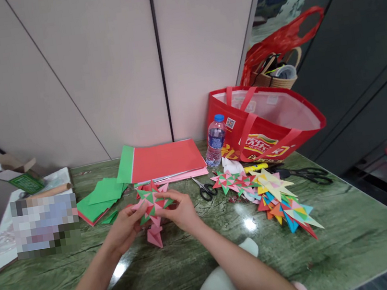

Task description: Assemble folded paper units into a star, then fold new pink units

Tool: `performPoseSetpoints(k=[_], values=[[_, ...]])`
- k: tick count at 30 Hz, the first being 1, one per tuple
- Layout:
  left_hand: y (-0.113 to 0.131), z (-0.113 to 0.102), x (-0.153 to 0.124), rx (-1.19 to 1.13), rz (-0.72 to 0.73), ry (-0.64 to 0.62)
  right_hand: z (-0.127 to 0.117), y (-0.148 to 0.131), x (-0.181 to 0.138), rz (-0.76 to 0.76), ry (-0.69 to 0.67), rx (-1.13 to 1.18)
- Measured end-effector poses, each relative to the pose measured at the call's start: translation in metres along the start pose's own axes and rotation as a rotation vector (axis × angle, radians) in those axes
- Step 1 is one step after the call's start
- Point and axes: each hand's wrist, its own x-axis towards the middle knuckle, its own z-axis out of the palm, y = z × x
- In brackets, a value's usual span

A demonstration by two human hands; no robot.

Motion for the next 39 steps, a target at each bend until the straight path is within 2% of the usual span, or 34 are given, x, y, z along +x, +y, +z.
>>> performPoseSetpoints(k=[4, 6, 9, 11, 13, 16, 19, 21, 23, 26, 29, 32, 35, 37, 39], values=[[-0.001, -0.001, 0.001, -0.055, -0.047, 0.000, 0.004, -0.002, -0.002, 0.032, 0.032, 0.010], [-0.003, -0.003, 0.001, -0.048, -0.050, 0.009, 0.006, -0.003, -0.002, 0.036, 0.029, 0.100], [-0.006, -0.005, 0.003, -0.008, 0.027, 0.065, 0.007, -0.003, 0.000, 0.102, 0.039, 0.310], [-0.007, -0.006, 0.005, 0.014, 0.067, 0.113, 0.006, 0.000, 0.002, 0.156, 0.074, 0.369], [-0.008, -0.005, 0.006, 0.017, 0.074, 0.166, 0.004, 0.004, 0.004, 0.161, 0.144, 0.358], [-0.007, -0.004, 0.006, -0.008, 0.030, 0.203, -0.001, 0.008, 0.005, 0.090, 0.238, 0.265], [-0.006, -0.002, 0.004, -0.083, -0.032, 0.114, -0.005, 0.008, 0.003, -0.036, 0.265, 0.052], [-0.006, 0.000, 0.002, -0.155, -0.047, -0.004, -0.005, 0.005, 0.001, -0.163, 0.209, -0.106], [-0.006, 0.002, 0.001, -0.201, -0.012, -0.087, -0.004, 0.004, -0.001, -0.288, 0.094, -0.213], [-0.004, 0.002, 0.002, -0.202, 0.065, -0.052, 0.000, 0.002, -0.001, -0.408, -0.053, -0.276], [-0.004, -0.002, 0.005, -0.202, 0.077, 0.026, 0.002, 0.001, -0.001, -0.448, -0.110, -0.291], [-0.004, -0.006, 0.008, -0.197, 0.100, 0.068, 0.000, -0.002, -0.001, -0.410, -0.045, -0.290], [-0.005, -0.008, 0.009, -0.177, 0.128, 0.095, -0.003, 0.000, 0.000, -0.300, 0.141, -0.275], [-0.004, -0.007, 0.008, -0.166, 0.144, 0.098, -0.004, 0.004, 0.002, -0.166, 0.226, -0.172], [-0.004, -0.007, 0.008, -0.153, 0.159, 0.106, -0.003, 0.011, 0.005, 0.023, 0.235, 0.045]])
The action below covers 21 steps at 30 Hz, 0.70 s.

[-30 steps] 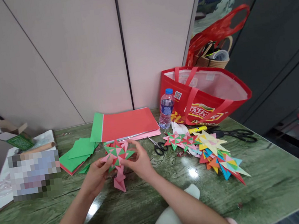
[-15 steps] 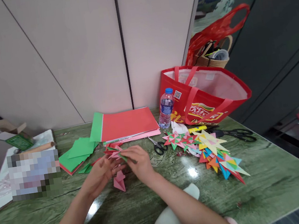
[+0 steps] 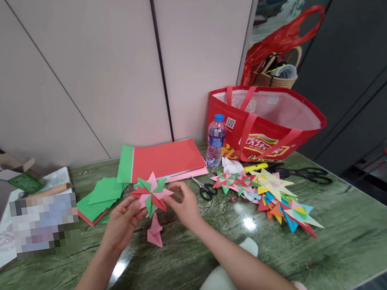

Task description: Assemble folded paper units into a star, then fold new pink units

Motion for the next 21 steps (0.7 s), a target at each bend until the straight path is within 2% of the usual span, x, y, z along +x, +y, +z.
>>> performPoseSetpoints(k=[4, 9, 11, 16, 21], values=[[0.001, -0.001, 0.001, 0.035, 0.012, 0.009, 0.003, 0.007, 0.002, 0.397, -0.135, 0.364], [0.004, -0.001, 0.001, 0.034, 0.023, -0.002, -0.001, 0.001, 0.003, 0.608, -0.229, 0.570], [0.004, -0.002, 0.001, 0.042, 0.030, 0.002, -0.002, -0.001, 0.003, 0.630, -0.261, 0.559], [0.000, -0.011, 0.006, 0.209, 0.081, 0.057, 0.000, 0.000, 0.001, 0.510, -0.295, 0.299], [-0.005, -0.017, 0.010, 0.340, 0.168, 0.149, 0.002, 0.004, 0.000, 0.550, -0.341, 0.232]])
